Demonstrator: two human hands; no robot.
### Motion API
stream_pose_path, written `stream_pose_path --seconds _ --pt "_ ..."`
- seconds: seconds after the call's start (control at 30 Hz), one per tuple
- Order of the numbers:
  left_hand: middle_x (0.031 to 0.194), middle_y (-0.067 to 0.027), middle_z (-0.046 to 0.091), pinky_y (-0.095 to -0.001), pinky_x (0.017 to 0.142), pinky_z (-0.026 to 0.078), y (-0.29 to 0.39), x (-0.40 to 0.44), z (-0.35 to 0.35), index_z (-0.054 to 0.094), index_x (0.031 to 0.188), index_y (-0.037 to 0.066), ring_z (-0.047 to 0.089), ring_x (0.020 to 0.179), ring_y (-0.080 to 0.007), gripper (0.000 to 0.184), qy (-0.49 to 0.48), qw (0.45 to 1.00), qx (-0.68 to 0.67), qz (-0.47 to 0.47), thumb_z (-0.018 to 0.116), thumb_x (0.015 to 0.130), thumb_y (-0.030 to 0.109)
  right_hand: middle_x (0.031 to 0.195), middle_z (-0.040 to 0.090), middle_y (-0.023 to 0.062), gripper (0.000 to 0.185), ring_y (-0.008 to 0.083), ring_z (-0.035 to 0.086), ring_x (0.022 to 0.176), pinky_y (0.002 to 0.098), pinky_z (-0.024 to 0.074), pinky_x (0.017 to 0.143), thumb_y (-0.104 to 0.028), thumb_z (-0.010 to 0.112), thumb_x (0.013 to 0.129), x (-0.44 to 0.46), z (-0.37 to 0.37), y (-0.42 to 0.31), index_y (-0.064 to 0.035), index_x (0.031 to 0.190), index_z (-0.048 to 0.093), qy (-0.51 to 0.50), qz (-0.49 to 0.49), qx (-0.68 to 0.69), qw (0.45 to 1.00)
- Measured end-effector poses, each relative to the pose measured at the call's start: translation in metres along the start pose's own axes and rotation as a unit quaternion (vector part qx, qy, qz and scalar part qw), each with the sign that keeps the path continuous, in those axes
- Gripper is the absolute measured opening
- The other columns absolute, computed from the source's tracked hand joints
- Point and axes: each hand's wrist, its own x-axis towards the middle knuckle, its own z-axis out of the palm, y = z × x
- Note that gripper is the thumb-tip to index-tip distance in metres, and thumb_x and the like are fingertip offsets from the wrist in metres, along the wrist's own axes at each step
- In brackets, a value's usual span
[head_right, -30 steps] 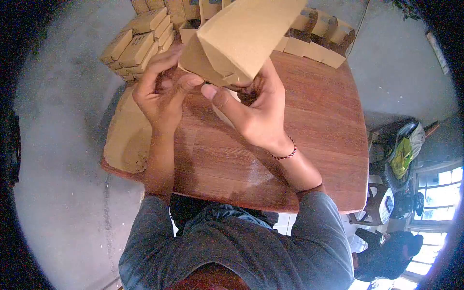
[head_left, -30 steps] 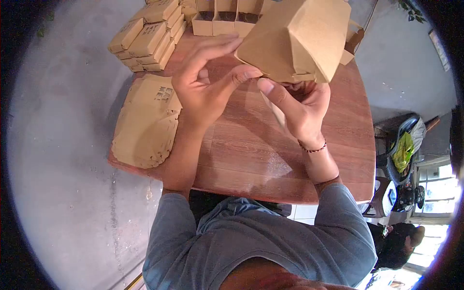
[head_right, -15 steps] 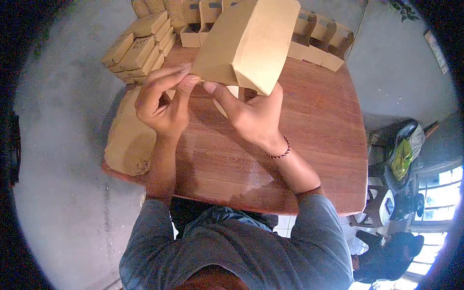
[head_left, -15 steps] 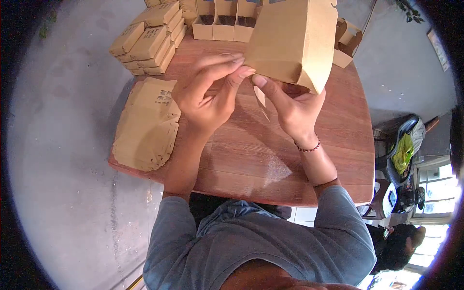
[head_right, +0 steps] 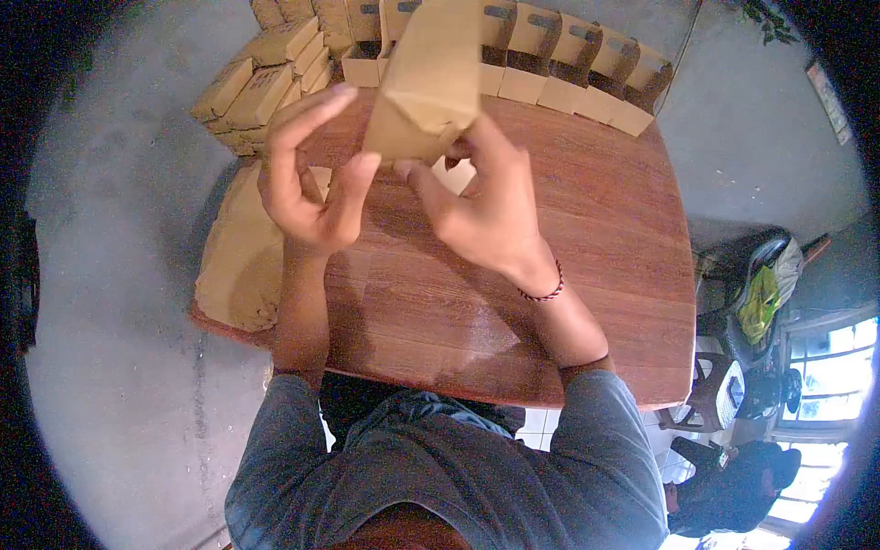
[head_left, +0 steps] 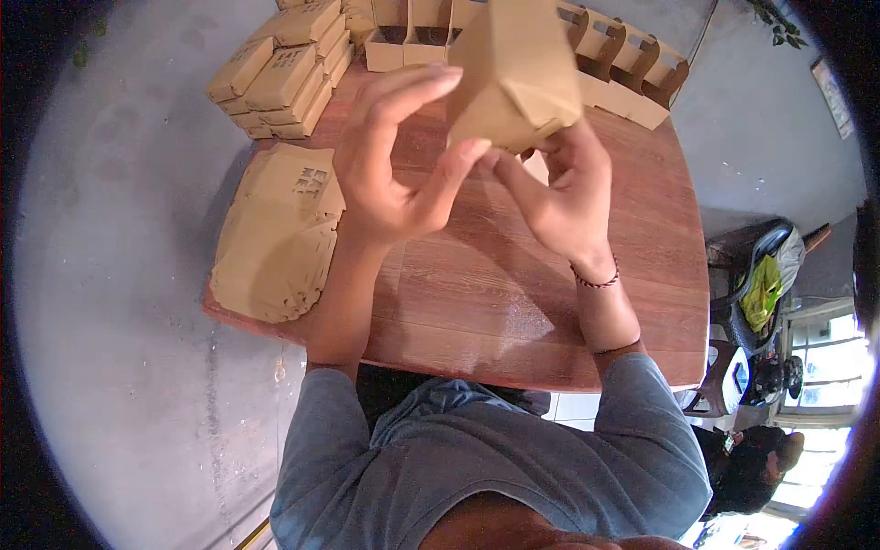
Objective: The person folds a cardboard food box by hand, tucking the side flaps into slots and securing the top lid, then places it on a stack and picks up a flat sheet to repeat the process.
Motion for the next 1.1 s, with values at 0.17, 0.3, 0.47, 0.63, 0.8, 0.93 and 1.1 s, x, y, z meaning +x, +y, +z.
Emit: stream_pose_path --seconds 0.17,0.3,0.47,0.63,0.8,0.93,1.1 --pt "0.105 -0.0091 0.072 -0.0428 0.099 0.044 -0.001 0.008 -0.010 0.070 0.105 0.004 0.061 0.114 -0.0314 0.024 -0.057 0.998 0.033 0.001 0.073 0.084 0.014 0.089 0.065 0.0225 0.041 0.0401 0.065 0.078 0.0398 0.0521 0.069 -0.004 0.068 0.075 -0.004 -0.011 -0.020 0.0010 0.114 0.058 -0.172 0.013 -0.148 0.974" --pt "0.105 -0.0119 0.073 -0.0469 0.105 0.042 -0.003 0.005 -0.018 0.071 0.103 0.003 0.063 0.114 -0.0315 0.018 -0.189 0.981 0.052 0.005 0.068 0.088 0.010 0.088 0.064 0.0239 0.034 0.0433 0.064 0.079 0.0435 0.0517 0.068 -0.005 0.069 0.075 -0.005 -0.009 -0.019 0.0032 0.106 0.059 -0.190 -0.016 -0.137 0.972" --pt "0.098 -0.0081 0.075 -0.0492 0.105 0.041 -0.002 0.004 -0.017 0.073 0.095 0.005 0.068 0.105 -0.0288 0.009 -0.164 0.981 0.099 0.027 0.068 0.087 0.007 0.087 0.065 0.0249 0.029 0.0438 0.064 0.078 0.0433 0.0522 0.067 -0.009 0.070 0.077 -0.002 -0.007 -0.024 0.0050 0.101 0.062 -0.190 0.019 -0.114 0.975" --pt "0.087 -0.0013 0.074 -0.0498 0.103 0.039 -0.005 0.001 -0.016 0.072 0.089 0.010 0.069 0.101 -0.0236 0.006 -0.147 0.983 0.102 0.028 0.072 0.083 0.009 0.080 0.066 0.0229 0.024 0.0362 0.069 0.074 0.0398 0.0525 0.065 -0.017 0.068 0.087 0.000 -0.007 -0.029 0.0038 0.098 0.064 -0.213 0.103 -0.086 0.968" --pt "0.089 -0.0024 0.073 -0.0502 0.099 0.043 0.000 0.005 -0.015 0.071 0.089 0.010 0.069 0.099 -0.0234 0.008 -0.165 0.984 0.062 -0.016 0.074 0.081 0.010 0.075 0.066 0.0220 0.023 0.0336 0.068 0.068 0.0393 0.0513 0.060 -0.018 0.069 0.087 -0.001 -0.006 -0.019 0.0036 0.090 0.065 -0.182 0.061 -0.091 0.977" --pt "0.089 -0.0030 0.073 -0.0496 0.100 0.044 -0.002 0.005 -0.019 0.071 0.087 0.009 0.069 0.097 -0.0225 0.010 -0.185 0.981 0.047 -0.016 0.076 0.079 0.011 0.070 0.065 0.0216 0.023 0.0322 0.066 0.062 0.0388 0.0501 0.056 -0.019 0.069 0.088 -0.001 -0.011 -0.019 0.0031 0.085 0.065 -0.199 0.032 -0.149 0.968" --pt "0.088 -0.0062 0.073 -0.0485 0.102 0.044 -0.005 0.001 -0.021 0.071 0.085 0.007 0.071 0.093 -0.0234 0.011 -0.188 0.982 0.036 -0.013 0.077 0.076 0.004 0.071 0.066 0.0208 0.026 0.0307 0.067 0.062 0.0368 0.0504 0.057 -0.021 0.071 0.087 -0.001 -0.011 -0.020 0.0040 0.086 0.066 -0.218 0.120 -0.107 0.963"
